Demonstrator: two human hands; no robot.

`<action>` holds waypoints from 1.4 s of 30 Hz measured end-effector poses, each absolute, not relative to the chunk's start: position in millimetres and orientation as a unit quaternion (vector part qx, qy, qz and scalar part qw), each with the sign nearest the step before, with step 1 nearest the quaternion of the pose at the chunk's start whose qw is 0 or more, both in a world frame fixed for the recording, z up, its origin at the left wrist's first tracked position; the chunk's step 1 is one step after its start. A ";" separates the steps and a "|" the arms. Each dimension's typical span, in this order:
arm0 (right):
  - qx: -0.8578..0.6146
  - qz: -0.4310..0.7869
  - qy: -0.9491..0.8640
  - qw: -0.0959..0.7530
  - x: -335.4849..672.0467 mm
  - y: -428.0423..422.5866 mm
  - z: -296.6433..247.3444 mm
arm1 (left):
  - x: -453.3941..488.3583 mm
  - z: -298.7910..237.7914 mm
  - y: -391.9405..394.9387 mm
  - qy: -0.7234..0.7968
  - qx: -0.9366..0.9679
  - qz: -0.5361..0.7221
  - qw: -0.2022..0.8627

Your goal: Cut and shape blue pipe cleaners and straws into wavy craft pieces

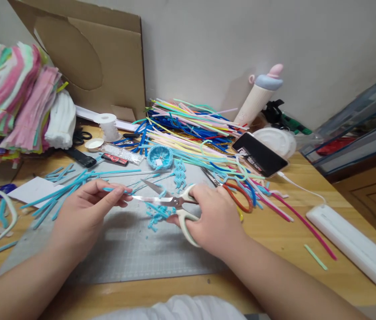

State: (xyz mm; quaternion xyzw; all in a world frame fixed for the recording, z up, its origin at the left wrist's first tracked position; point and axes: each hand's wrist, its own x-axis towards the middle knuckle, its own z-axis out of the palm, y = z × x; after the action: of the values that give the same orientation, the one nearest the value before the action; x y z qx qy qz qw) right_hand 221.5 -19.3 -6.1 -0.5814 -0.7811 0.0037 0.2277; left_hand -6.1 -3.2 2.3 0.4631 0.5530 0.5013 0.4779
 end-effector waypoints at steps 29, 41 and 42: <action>-0.545 -0.012 -0.822 0.161 215.8 -17.3 -20.2 | -6.1 -0.6 1.5 0.506 0.207 0.506 0.667; -0.536 -0.014 -0.827 0.168 216.3 -16.7 -20.7 | -8.5 -4.2 1.2 0.458 0.162 0.476 0.733; -0.534 -0.014 -0.829 0.168 216.4 -16.9 -20.7 | -8.6 -4.1 1.3 0.457 0.162 0.475 0.734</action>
State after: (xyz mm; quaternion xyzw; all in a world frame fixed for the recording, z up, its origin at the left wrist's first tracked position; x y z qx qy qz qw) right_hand 216.4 -16.9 -20.7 -0.5335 -0.8288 -0.0139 0.1679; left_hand -8.6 1.3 -4.1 0.1617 0.4575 0.4747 0.7343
